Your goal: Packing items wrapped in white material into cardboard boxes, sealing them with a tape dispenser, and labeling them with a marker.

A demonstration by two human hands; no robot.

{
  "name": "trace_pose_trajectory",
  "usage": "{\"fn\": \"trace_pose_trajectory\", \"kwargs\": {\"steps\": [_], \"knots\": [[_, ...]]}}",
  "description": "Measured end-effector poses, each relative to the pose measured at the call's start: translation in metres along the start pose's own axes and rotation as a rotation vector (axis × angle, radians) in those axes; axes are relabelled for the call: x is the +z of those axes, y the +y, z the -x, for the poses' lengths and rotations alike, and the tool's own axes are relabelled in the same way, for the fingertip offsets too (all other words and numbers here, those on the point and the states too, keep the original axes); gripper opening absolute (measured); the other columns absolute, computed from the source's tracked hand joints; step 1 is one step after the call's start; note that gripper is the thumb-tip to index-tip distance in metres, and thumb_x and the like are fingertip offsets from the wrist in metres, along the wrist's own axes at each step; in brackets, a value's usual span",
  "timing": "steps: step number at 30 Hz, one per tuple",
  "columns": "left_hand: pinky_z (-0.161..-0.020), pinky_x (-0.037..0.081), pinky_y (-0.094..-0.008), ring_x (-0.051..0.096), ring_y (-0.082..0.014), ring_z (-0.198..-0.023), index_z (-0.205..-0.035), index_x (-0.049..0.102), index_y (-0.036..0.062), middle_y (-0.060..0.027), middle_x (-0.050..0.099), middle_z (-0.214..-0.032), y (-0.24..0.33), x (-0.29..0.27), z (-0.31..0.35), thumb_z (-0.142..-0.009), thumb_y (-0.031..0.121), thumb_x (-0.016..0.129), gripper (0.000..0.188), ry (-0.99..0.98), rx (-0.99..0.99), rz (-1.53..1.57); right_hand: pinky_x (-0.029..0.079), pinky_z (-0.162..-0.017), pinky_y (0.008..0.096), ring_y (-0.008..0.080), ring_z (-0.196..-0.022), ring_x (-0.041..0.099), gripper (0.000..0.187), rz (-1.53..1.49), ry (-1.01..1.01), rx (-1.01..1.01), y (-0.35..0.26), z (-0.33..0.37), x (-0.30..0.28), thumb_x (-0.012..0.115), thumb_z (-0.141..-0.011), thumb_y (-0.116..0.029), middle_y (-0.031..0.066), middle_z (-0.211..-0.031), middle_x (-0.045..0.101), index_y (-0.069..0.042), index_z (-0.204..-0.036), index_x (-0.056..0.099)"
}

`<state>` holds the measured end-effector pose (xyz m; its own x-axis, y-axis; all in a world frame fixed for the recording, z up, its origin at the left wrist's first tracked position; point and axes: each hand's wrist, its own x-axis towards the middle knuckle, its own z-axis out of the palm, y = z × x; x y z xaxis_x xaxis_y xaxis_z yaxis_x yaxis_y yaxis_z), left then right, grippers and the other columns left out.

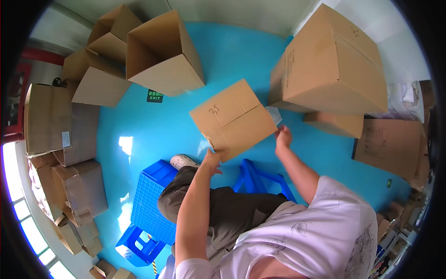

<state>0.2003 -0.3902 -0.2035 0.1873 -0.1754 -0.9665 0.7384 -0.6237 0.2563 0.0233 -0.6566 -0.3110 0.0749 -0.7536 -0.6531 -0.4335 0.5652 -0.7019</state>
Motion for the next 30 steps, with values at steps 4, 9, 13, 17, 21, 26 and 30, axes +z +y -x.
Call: {"fn": "trace_pose_trajectory", "kwargs": {"steps": [4,9,13,17,21,26,30], "knots": [[-0.084,0.055,-0.0658,0.05,-0.0541,-0.123,-0.156,0.015,0.0204,-0.0228,0.041,-0.148,-0.018,0.0,-0.005,-0.082,0.017,0.082,0.1,-0.02,0.039,0.059,0.053,-0.091,0.0457,0.028,-0.104,0.062,0.079,-0.333,-0.518,0.488,0.063,0.114,0.026,0.055,-0.075,0.009,0.0152,-0.112,0.065,-0.01,-0.15,0.039],[-0.078,0.061,-0.051,0.065,-0.0377,-0.109,-0.157,0.018,0.0215,-0.015,0.055,-0.136,-0.033,0.003,-0.058,-0.079,-0.001,0.08,0.102,-0.085,0.217,0.329,0.049,-0.096,0.0498,0.0336,-0.109,0.06,0.053,-0.574,-0.954,0.467,0.083,0.078,0.073,0.059,-0.068,0.006,0.0168,-0.116,0.063,-0.003,-0.12,0.059],[-0.079,0.062,-0.0445,0.065,-0.0291,-0.109,-0.158,0.023,0.021,-0.0113,0.058,-0.134,-0.022,-0.004,-0.054,-0.078,-0.007,0.077,0.1,-0.073,0.252,0.344,0.049,-0.096,0.0487,0.0335,-0.109,0.06,0.047,-0.7,-0.892,0.449,0.074,0.082,0.097,0.058,-0.064,0.008,0.0158,-0.111,0.064,0.001,-0.11,0.063],[-0.083,0.062,-0.0392,0.064,-0.0288,-0.112,-0.159,0.026,0.0203,-0.01,0.056,-0.138,0.025,0.001,-0.056,-0.081,-0.014,0.069,0.096,-0.079,0.425,0.303,0.049,-0.1,0.0502,0.0336,-0.11,0.059,0.043,-0.776,-0.856,0.42,0.058,0.064,0.114,0.057,-0.065,0.009,0.015,-0.113,0.063,0.001,-0.107,0.063],[-0.088,0.061,-0.0376,0.061,-0.0284,-0.118,-0.16,0.024,0.0187,-0.0094,0.051,-0.145,0.064,0.0,-0.074,-0.084,-0.018,0.063,0.093,-0.086,0.681,0.343,0.047,-0.105,0.0522,0.0321,-0.108,0.06,0.039,-0.815,-0.867,0.288,0.017,0.053,0.146,0.058,-0.068,0.009,0.0134,-0.11,0.064,0.0,-0.105,0.063],[-0.094,0.058,-0.0371,0.056,-0.0242,-0.125,-0.158,0.029,0.011,-0.0081,0.044,-0.153,0.108,0.026,-0.102,-0.089,-0.017,0.059,0.081,-0.009,0.836,0.357,0.046,-0.106,0.0522,0.0287,-0.104,0.062,0.038,-0.877,-0.908,0.158,-0.015,0.011,0.173,0.057,-0.07,0.007,0.0101,-0.107,0.065,-0.001,-0.106,0.063],[-0.088,0.058,-0.0324,0.058,-0.0204,-0.119,-0.158,0.028,0.0079,-0.0097,0.047,-0.15,0.117,0.027,-0.118,-0.092,-0.007,0.062,0.076,0.124,1.068,0.279,0.048,-0.103,0.051,0.0273,-0.105,0.063,0.035,-0.942,-0.958,0.1,-0.041,-0.006,0.2,0.059,-0.073,0.002,0.0088,-0.105,0.067,-0.003,-0.108,0.063]]}}
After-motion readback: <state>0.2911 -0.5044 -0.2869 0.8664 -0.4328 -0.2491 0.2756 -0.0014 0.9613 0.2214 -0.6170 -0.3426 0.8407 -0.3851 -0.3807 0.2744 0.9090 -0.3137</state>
